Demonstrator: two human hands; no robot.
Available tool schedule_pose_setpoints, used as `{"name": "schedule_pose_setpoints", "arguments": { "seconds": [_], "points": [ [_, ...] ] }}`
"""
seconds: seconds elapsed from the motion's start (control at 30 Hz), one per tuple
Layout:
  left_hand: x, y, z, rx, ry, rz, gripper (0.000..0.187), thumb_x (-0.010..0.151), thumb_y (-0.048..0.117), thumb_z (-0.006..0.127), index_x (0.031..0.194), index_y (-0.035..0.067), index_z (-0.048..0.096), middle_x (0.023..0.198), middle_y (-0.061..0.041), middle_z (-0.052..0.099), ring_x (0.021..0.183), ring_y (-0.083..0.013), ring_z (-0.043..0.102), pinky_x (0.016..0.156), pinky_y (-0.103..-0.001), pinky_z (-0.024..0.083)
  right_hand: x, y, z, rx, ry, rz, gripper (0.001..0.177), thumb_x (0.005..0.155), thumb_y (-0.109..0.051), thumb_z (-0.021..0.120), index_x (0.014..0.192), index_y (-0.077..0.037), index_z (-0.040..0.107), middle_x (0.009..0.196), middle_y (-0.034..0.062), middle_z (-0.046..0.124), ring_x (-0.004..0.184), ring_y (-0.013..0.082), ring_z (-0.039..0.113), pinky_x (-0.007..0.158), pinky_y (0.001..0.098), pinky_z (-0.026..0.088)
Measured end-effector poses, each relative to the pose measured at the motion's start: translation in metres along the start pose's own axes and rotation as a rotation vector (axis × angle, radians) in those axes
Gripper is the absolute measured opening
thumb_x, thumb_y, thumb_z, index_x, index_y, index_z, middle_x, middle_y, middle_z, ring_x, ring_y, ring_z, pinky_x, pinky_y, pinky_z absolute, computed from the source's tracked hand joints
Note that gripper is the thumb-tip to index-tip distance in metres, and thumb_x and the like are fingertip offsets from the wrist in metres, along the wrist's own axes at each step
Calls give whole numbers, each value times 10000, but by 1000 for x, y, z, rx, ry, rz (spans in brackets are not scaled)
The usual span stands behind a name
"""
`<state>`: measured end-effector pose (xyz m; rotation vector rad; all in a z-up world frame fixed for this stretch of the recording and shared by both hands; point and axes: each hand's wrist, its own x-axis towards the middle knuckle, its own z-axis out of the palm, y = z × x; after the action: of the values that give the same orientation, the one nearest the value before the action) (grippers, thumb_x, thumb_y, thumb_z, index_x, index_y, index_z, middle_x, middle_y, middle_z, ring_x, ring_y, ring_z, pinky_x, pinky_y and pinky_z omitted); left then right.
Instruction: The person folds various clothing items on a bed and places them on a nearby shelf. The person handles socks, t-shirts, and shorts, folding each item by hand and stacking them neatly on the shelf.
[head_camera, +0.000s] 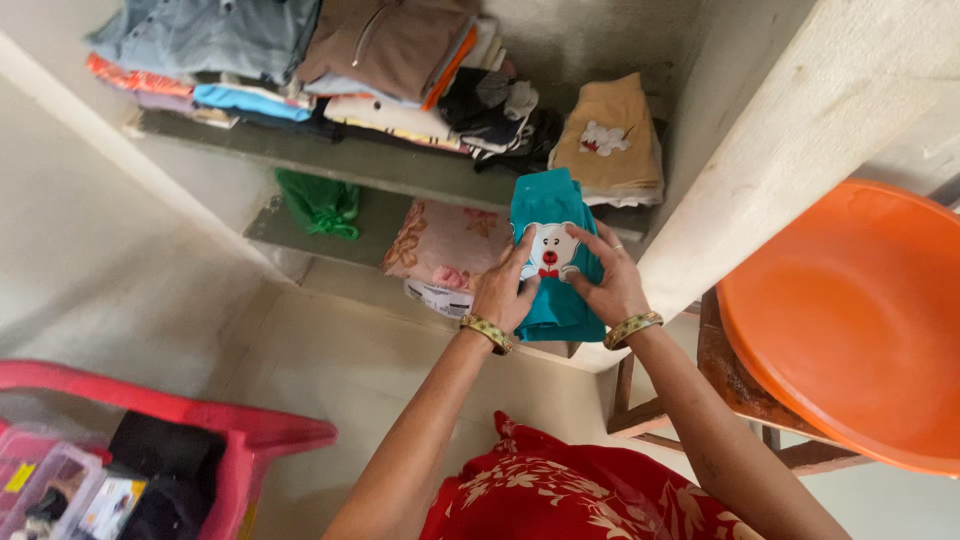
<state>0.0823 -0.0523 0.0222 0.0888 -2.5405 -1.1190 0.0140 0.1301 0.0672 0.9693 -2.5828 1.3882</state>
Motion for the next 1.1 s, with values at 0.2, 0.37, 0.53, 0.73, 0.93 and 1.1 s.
{"name": "schedule_pose_setpoints", "arguments": {
  "seconds": [0.2, 0.37, 0.53, 0.73, 0.93, 1.1],
  "points": [
    [66, 3, 9, 9, -117, -26, 801, 862, 148, 658, 1583, 271, 333, 1513, -277, 475, 1126, -458, 637, 973, -479, 528, 38, 28, -10, -72, 134, 43, 693, 736, -97, 797, 1396, -196, 612, 1474, 192, 541, 1314, 395, 559, 1076, 433, 470],
    [111, -7, 19, -20, -97, 125, 798, 837, 105, 662, 1573, 243, 386, 1517, -303, 460, 1216, -456, 607, 1014, -467, 522, 63, 51, -10, -160, 233, 65, 710, 755, -103, 785, 1433, -187, 595, 1486, 217, 520, 1288, 418, 567, 1052, 440, 486],
    [165, -15, 33, -54, -112, 188, 794, 822, 82, 692, 1548, 218, 399, 1541, -312, 424, 1241, -441, 591, 1016, -456, 520, 106, 64, -18, -277, 214, 229, 748, 743, -56, 730, 1456, -222, 577, 1521, 205, 474, 1241, 413, 584, 1008, 441, 506],
    [219, -24, 54, -32, -60, 247, 814, 817, 57, 712, 1556, 200, 404, 1518, -288, 460, 1332, -446, 542, 1041, -462, 514, 144, 95, -29, -430, 313, 35, 752, 759, 21, 706, 1485, -130, 582, 1565, 174, 469, 1295, 426, 572, 1033, 463, 510],
    [239, -20, 71, -56, -121, 114, 771, 864, 127, 701, 1562, 211, 385, 1592, -267, 359, 1314, -429, 558, 1053, -447, 521, 162, 121, -32, -520, 353, 68, 721, 790, 6, 708, 1488, -101, 564, 1649, 125, 444, 1379, 384, 584, 1075, 401, 539],
    [232, -19, 79, 231, -253, -12, 719, 881, 323, 731, 1513, 221, 404, 1646, -208, 157, 1329, -465, 440, 1049, -502, 466, 149, 133, -24, -599, 182, 155, 785, 733, -24, 800, 1472, -75, 540, 1593, 287, 298, 1295, 464, 515, 954, 466, 507]
  ]
}}
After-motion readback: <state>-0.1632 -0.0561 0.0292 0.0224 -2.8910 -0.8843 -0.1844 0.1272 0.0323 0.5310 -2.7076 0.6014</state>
